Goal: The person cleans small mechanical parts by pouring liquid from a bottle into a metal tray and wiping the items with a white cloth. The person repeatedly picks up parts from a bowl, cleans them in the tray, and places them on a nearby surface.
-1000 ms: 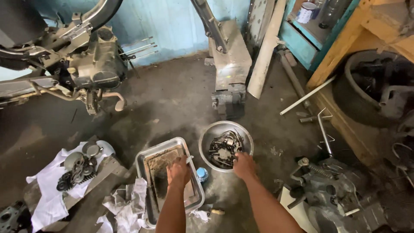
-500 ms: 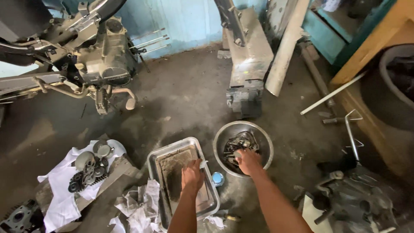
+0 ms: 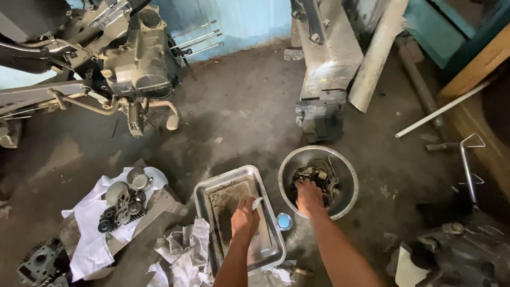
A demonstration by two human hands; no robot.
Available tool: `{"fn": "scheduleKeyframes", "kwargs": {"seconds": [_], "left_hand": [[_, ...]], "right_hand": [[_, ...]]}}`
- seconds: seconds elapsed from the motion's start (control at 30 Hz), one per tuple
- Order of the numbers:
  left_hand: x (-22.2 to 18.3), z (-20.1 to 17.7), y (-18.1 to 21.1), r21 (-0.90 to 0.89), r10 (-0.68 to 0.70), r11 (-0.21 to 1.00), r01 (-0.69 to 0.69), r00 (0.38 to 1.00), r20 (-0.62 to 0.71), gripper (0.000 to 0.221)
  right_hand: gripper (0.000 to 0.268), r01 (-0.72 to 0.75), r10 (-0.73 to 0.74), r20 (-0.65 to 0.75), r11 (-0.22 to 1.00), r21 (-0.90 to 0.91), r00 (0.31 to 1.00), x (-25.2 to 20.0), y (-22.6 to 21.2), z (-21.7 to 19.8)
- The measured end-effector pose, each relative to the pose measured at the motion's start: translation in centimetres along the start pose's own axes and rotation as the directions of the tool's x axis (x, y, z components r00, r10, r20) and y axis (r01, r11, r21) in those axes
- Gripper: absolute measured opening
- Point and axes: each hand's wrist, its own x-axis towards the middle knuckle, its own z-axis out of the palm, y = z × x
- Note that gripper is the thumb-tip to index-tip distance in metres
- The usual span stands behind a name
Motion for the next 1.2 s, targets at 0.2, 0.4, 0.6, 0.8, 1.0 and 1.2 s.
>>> {"fn": "scheduleKeyframes", "kwargs": {"seconds": [0.2, 0.4, 0.6, 0.8, 1.0, 1.2], "left_hand": [[0.2, -1.5, 1.3, -0.031, -0.064, 0.997, 0.066, 0.995, 0.072, 0.035], [-0.1, -2.5, 1.9, -0.048, -0.072, 0.996, 0.077, 0.992, 0.105, 0.048], [0.3, -0.3, -0.6, 0.005, -0.101, 0.995, 0.101, 0.987, 0.126, 0.041], [0.6, 3.4, -4.9, 0.158, -0.052, 0.987, 0.021, 0.979, 0.196, 0.027], [-0.8, -3.1, -2.3, 0.004, -0.194, 0.981, 0.195, 0.974, 0.12, 0.039], [-0.9, -7.1, -1.9, -0.1, -0.14, 0.984, 0.15, 0.985, 0.1, 0.034]], "right_hand": [[0.041, -0.122, 0.122, -0.018, 0.992, 0.021, 0.992, 0.8, -0.2, 0.2], [0.035, -0.15, 0.151, -0.085, 0.988, 0.024, 0.985, 2.0, 2.3, 5.5], [0.022, -0.105, 0.105, -0.116, 0.994, 0.006, 0.988, 1.4, 1.4, 3.9], [0.019, -0.327, 0.329, 0.03, 0.919, 0.219, 0.944, 0.5, -0.3, 0.3], [0.039, -0.191, 0.234, 0.018, 0.745, 0.639, 0.972, -0.3, -1.6, -2.4], [0.036, -0.088, 0.149, 0.001, 0.574, 0.814, 0.989, 0.4, -5.7, -3.9]]}}
